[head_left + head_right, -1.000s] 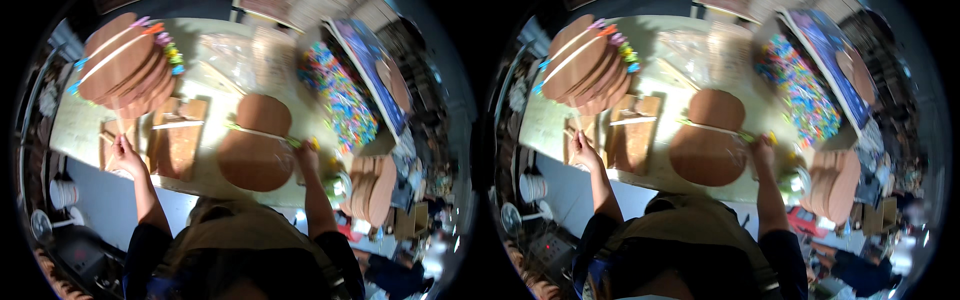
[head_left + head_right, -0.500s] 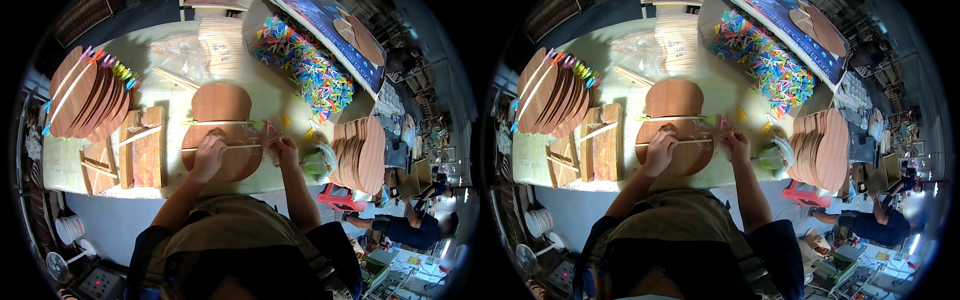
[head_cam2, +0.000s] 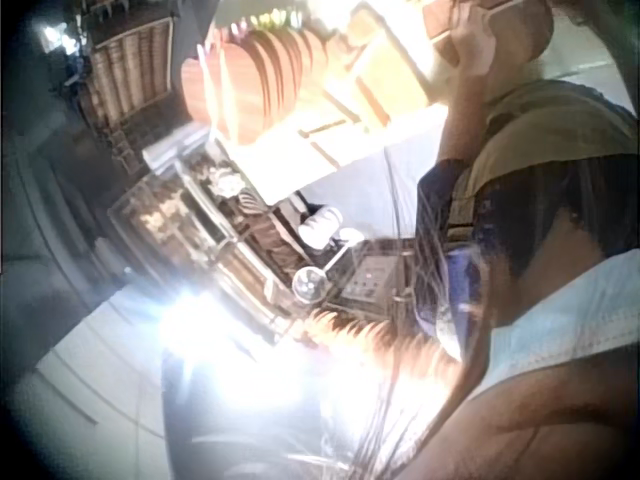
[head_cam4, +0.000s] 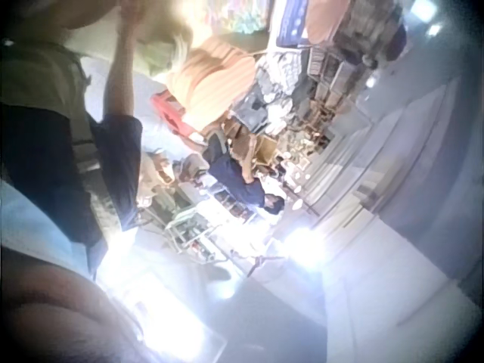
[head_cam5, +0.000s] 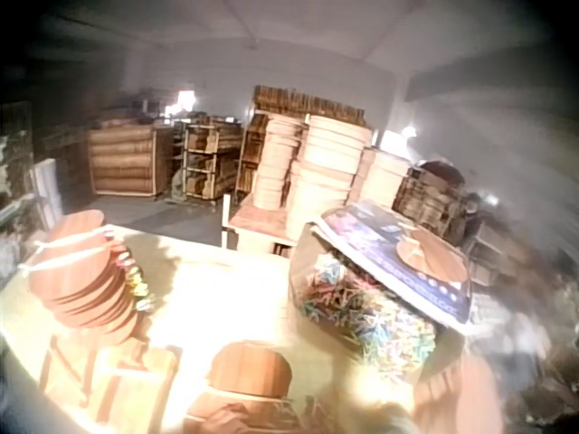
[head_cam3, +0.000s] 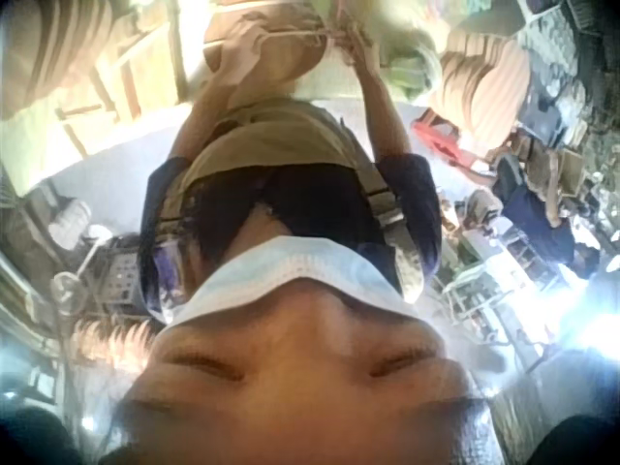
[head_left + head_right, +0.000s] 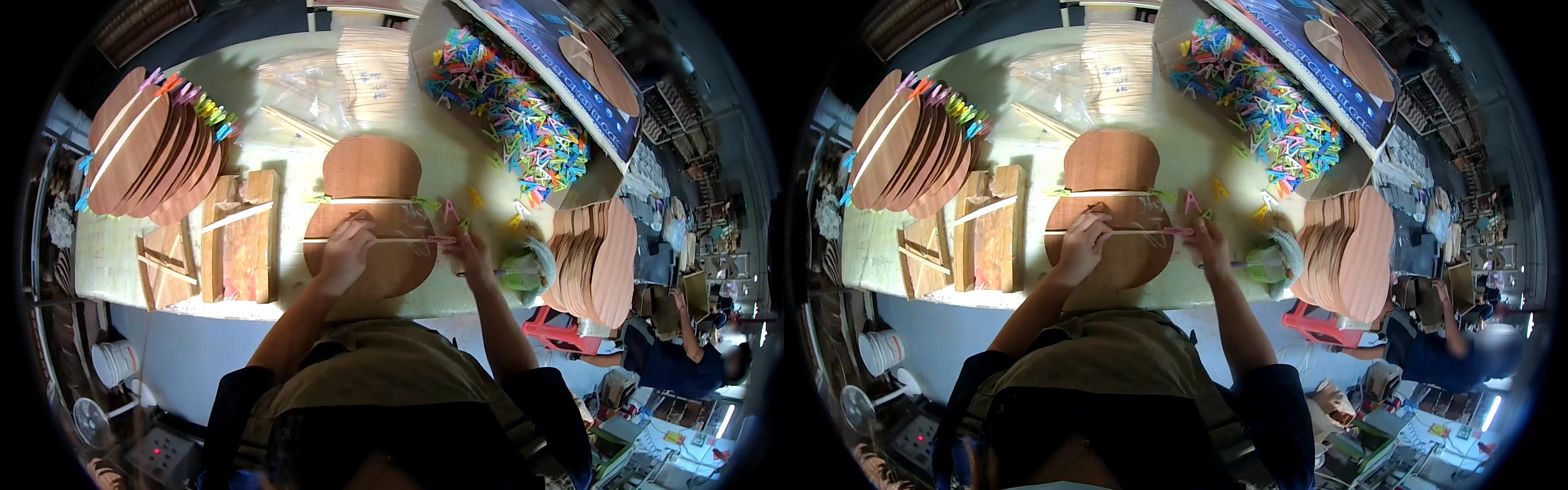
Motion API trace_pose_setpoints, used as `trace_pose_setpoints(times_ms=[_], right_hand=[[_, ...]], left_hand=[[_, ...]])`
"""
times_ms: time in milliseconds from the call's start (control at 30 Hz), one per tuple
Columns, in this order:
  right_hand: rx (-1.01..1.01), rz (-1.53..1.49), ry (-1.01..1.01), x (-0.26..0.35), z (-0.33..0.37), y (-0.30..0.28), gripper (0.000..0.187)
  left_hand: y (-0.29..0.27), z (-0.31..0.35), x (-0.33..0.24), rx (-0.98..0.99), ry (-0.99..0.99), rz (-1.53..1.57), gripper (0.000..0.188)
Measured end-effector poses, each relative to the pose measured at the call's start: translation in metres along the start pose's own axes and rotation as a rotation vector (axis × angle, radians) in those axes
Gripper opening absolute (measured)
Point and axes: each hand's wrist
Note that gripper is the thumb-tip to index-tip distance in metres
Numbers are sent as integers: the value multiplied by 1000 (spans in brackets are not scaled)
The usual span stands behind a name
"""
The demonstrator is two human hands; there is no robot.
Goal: The person assembles wooden circular pieces by inserting thin wooden sticks into pre-drilled holes and securing them with colorful plastic clips. The person handles the components one at a time, picking up circles, sticks, and clips from the table to create finished units.
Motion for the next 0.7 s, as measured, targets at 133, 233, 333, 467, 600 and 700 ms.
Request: trace_pose_setpoints(times_ms=[133, 233, 333, 467, 600, 700], right_hand=[[-183, 1017, -944, 31, -41, -6, 20], [52, 1136, -1130, 30, -75, -11, 18], [-295, 787, -734, 41, -102, 9, 13], [-211, 546, -674, 98, -91, 81, 10], [-42, 873, -809, 104, -89, 115, 10], [-25, 1027, -855, 102, -93, 124, 13]], left_hand=[[-3, -1, -2, 3, 11, -14, 7], [-3, -1, 0, -12, 28, 20, 5], [-1, -2, 4, -31, 45, 23, 4], [-1, 3, 5, -14, 11, 32, 6], [-5, 1, 4, -10, 48, 28, 9], [-4, 0, 7, -54, 90, -14, 10]])
Point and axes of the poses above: each hand's wrist, its own z-axis away from the middle knuckle, its own y-axis out of the palm, x = y × z, and after that the axes turned 8 degrees about y, right-handed
